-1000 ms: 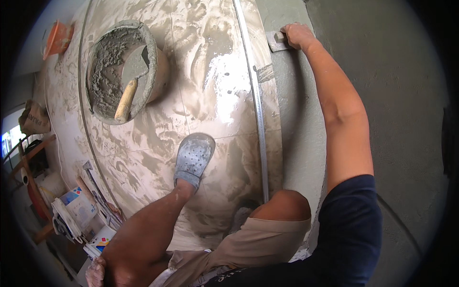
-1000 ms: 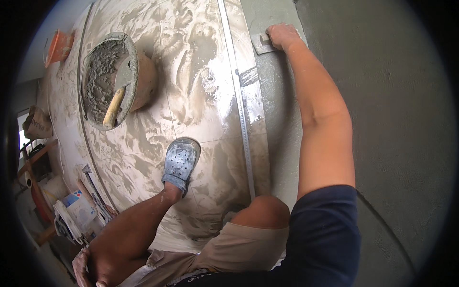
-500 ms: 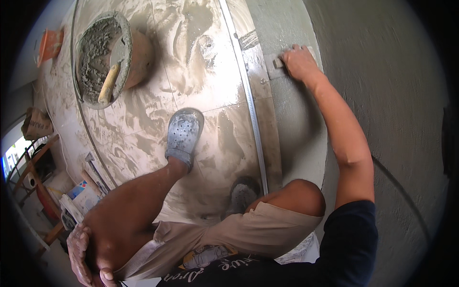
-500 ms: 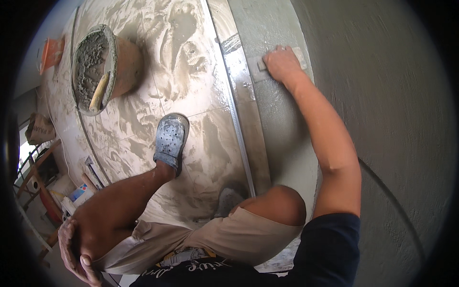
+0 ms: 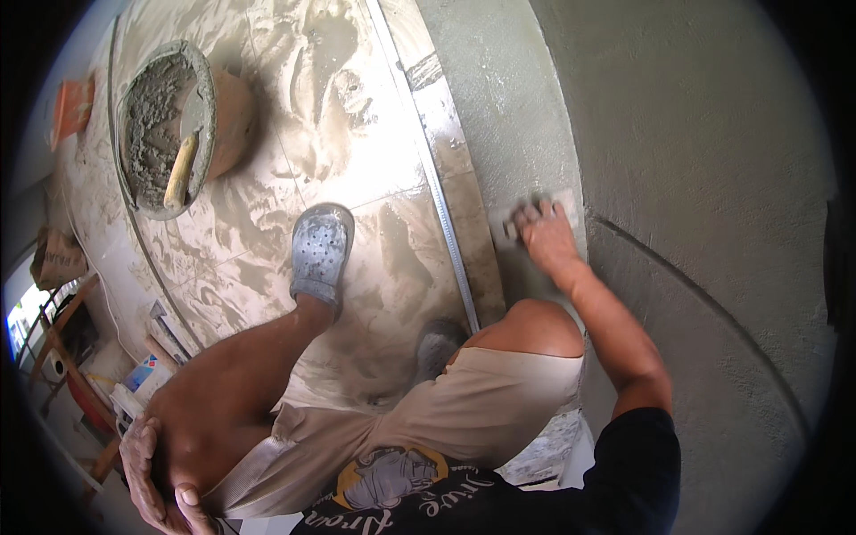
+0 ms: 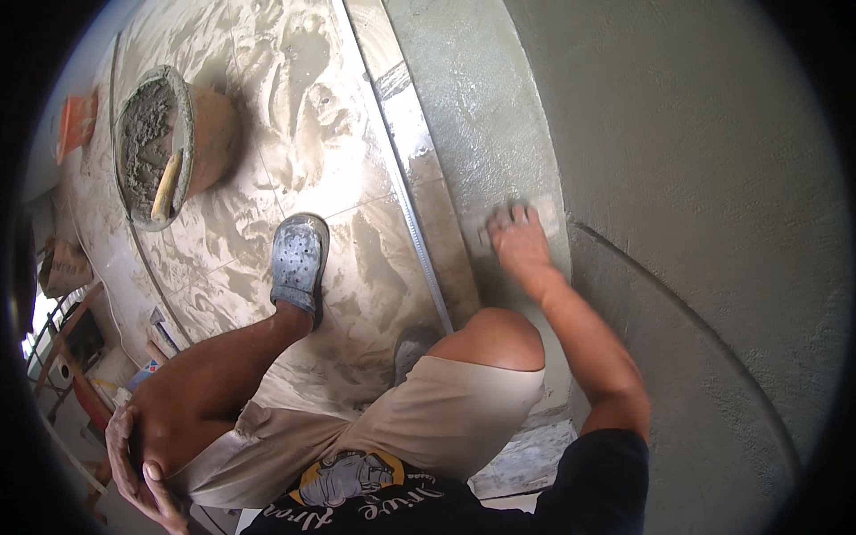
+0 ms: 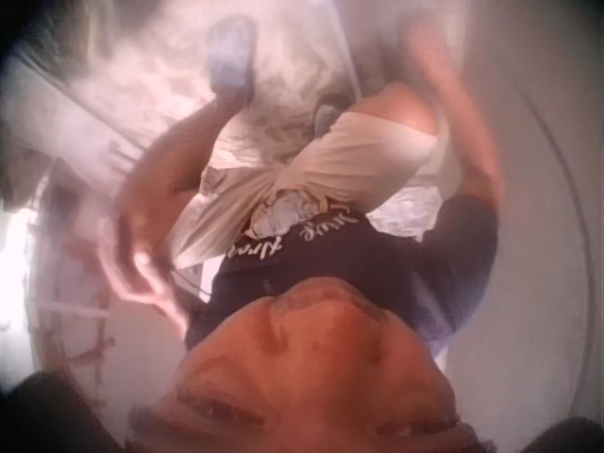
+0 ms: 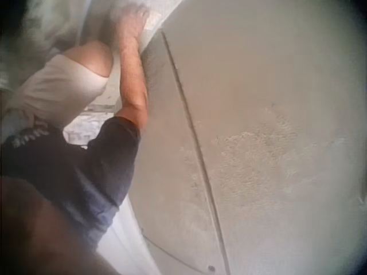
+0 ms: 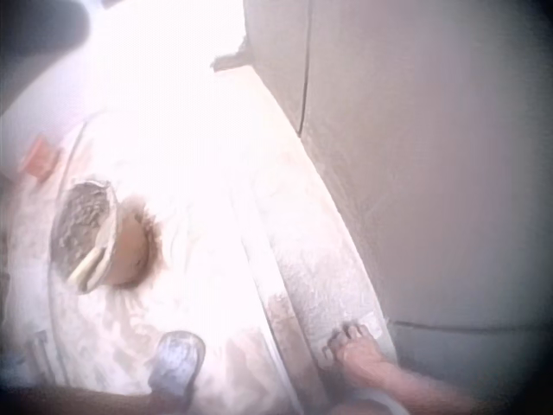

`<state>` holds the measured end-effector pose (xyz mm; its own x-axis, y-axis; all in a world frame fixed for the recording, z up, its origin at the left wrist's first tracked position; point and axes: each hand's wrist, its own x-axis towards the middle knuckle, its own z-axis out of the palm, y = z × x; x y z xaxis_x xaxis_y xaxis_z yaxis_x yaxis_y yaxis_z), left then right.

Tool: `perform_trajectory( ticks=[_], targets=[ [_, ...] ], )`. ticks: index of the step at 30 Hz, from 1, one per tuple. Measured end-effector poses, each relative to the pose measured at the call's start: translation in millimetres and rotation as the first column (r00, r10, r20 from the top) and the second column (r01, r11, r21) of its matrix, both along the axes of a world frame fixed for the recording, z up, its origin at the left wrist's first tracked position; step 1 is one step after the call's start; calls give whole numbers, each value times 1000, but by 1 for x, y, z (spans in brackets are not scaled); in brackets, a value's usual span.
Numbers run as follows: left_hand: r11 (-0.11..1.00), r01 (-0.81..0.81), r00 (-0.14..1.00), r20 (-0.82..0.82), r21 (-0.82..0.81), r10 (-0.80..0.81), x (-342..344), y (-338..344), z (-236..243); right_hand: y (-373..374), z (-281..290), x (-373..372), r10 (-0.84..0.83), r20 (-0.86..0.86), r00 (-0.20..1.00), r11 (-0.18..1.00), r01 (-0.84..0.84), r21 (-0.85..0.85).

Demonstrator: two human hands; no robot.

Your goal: The person scoops wet cement from a bucket with a trowel and spreads it onto a wall surface, smoothing it with the trowel and a float. The person works along a horizontal metal guide strip, repeatedly applying and leveling the cement.

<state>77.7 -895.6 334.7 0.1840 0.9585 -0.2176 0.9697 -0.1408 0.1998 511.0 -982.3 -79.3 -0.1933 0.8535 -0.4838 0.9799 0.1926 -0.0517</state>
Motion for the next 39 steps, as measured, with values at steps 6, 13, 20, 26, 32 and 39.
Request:
perform_trajectory(
  ticks=[6,13,20,26,32,39],
  targets=[
    [999,7,999,37,-51,-5,-36,-5,2,42,19,7,-186,-113,976,975,197,99],
    [990,122,991,50,70,-126,-56,-2,-8,253,-9,39,-189,-6,982,930,181,321],
    [384,466,827,-239,797,-508,-43,32,-62,369,-13,35,-264,-15,964,938,260,229],
    [212,451,803,-292,867,-519,-61,30,-78,387,-21,30,-350,-15,937,919,346,191],
    [246,489,794,-310,837,-524,-73,32,-76,393,-24,36,-482,-112,869,869,491,64],
    [613,635,758,-227,470,-611,-15,38,-41,341,-33,50,-511,-162,844,854,520,18]
  ],
)
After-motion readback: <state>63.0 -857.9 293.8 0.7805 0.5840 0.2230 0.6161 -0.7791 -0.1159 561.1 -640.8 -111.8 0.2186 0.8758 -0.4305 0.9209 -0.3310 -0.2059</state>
